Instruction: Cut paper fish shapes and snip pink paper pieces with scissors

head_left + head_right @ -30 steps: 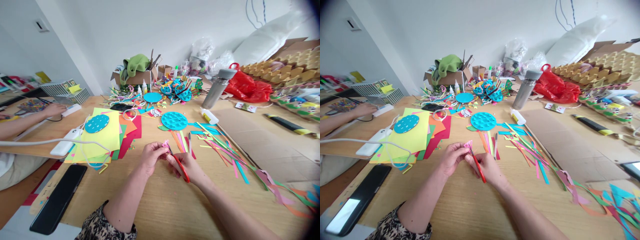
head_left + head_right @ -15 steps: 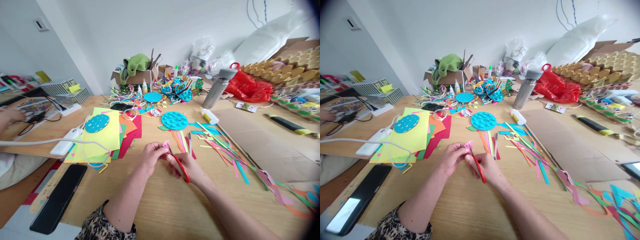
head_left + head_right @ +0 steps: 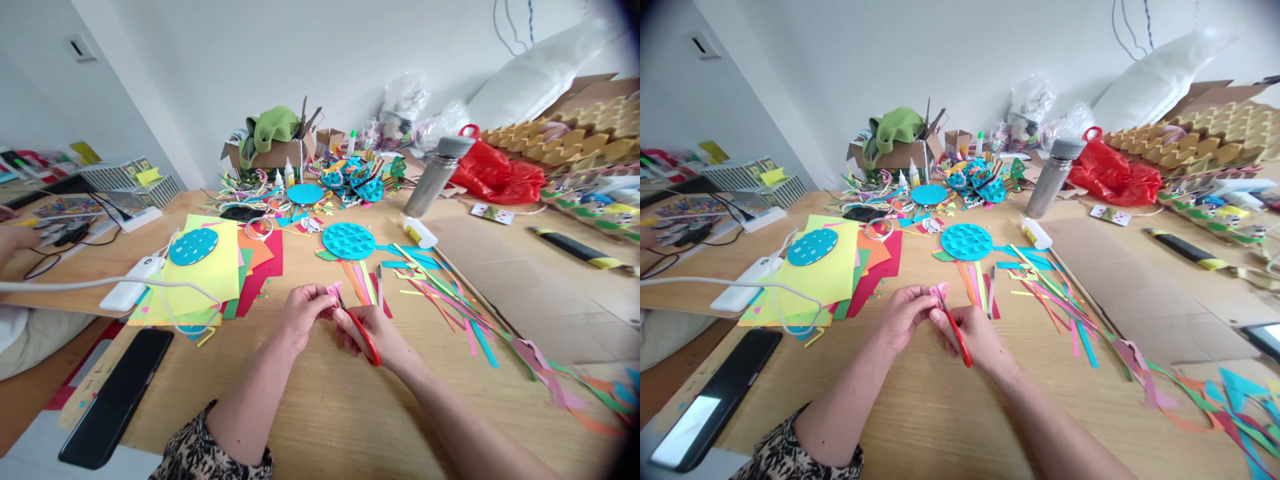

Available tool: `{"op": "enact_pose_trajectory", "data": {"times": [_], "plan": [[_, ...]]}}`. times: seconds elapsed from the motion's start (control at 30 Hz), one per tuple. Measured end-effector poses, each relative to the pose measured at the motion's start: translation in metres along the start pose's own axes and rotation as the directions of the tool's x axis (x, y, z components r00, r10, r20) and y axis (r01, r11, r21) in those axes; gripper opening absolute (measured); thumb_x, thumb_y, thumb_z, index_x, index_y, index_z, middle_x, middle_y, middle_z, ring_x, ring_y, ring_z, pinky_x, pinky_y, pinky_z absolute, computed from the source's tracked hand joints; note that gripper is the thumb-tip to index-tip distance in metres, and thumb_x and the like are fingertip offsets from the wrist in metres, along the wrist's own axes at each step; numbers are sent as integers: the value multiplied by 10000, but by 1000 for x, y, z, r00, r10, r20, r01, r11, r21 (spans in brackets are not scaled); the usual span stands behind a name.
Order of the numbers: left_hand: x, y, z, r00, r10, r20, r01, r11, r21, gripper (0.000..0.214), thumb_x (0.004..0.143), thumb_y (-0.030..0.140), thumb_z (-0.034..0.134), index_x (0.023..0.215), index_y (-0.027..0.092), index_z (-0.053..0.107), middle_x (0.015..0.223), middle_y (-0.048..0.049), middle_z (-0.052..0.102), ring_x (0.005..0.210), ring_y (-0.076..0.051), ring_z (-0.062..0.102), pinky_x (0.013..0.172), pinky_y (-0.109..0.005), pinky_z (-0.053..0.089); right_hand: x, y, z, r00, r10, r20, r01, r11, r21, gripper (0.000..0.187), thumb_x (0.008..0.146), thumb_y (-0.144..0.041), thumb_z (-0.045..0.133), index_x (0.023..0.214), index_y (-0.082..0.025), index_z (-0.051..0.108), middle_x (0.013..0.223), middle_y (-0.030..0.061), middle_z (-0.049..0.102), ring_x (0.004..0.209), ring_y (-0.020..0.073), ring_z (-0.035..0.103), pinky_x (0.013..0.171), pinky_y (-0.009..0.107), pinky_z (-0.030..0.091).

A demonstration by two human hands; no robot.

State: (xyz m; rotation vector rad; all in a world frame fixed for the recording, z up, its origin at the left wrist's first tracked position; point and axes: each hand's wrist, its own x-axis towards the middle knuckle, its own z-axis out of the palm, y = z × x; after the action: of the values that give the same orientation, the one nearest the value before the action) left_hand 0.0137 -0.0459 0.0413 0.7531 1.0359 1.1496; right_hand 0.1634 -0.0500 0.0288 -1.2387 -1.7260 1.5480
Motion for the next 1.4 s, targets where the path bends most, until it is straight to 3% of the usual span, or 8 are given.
{"op": "enact_pose_trajectory", "data": {"times": [0.7,1.0,1.2,1.4], "plan": [[0,0,0,1000,26,-4,-26,997,71,159,616,269,725,626,136,639,615,-24,619,585,-114,542,596,-244,421,0,8,0,1000,-1,-13,1,1000,-14,562,827,-655,556,558,-162,545,416,5,547,363,99,489,370,202,340],[0,-1,-1,1000,21,13,-22,998,66,152,616,260,728,612,137,641,586,-17,611,577,-114,536,603,-249,426,-2,-1,-2,1000,-1,5,1,1000,-17,557,825,-655,552,567,-161,537,431,0,535,376,97,486,383,198,339],[-1,2,-1,1000,21,18,-22,999,48,128,620,247,724,626,136,661,683,-59,678,699,-159,610,667,-265,449,-2,0,-3,1000,6,10,-6,1000,-17,553,810,-659,568,568,-163,537,422,-4,531,364,99,478,370,201,326],[0,2,0,1000,28,-6,-28,998,63,153,608,260,729,667,127,684,671,-56,677,615,-131,563,630,-261,435,-2,-2,-2,1000,19,0,-19,1000,-18,566,787,-682,574,553,-169,527,411,-1,526,356,102,476,361,204,319]]}}
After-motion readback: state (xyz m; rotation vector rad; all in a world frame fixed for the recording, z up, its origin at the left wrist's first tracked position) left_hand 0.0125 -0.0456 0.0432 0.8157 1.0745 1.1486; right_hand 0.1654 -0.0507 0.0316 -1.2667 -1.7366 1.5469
